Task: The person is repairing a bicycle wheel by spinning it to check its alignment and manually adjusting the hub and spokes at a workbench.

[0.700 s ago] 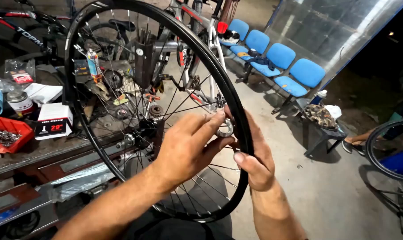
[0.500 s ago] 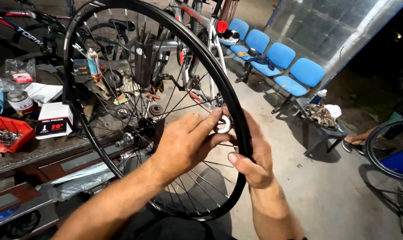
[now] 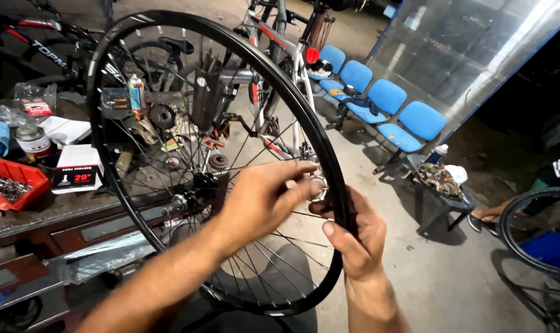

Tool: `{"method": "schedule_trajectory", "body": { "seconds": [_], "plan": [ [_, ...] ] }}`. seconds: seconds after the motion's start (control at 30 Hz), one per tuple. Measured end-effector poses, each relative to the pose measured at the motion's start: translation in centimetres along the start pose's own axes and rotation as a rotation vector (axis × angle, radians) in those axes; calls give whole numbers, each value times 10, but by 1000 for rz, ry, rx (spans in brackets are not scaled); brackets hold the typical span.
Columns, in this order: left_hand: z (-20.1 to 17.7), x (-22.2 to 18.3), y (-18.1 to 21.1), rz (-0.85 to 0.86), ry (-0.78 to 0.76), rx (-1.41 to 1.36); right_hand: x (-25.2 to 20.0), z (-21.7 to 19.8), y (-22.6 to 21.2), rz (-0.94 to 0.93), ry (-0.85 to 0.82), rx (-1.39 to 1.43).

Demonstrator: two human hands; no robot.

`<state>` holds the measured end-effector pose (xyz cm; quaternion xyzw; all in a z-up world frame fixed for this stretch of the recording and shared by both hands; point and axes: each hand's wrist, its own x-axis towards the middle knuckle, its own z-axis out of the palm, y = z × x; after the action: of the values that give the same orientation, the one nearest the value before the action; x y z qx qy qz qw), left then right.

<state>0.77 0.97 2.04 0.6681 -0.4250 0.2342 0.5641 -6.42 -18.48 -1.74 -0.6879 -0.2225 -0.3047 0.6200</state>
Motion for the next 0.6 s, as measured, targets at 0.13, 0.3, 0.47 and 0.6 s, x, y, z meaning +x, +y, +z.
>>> {"method": "schedule_trajectory", "body": {
  "seconds": [0.13, 0.3, 0.47, 0.6],
  "plan": [
    [17, -25, -8, 374, 149, 190, -3, 2, -7, -7, -4, 27],
    [17, -37, 5, 275, 79, 83, -23, 5, -24, 28, 95, -312],
    [-3, -28, 22, -38, -165, -94, -75, 11, 20, -55, 200, -340],
    [-1, -21, 19, -144, -350, -321, -85, -48, 78, -120, 59, -246]
  ]
}}
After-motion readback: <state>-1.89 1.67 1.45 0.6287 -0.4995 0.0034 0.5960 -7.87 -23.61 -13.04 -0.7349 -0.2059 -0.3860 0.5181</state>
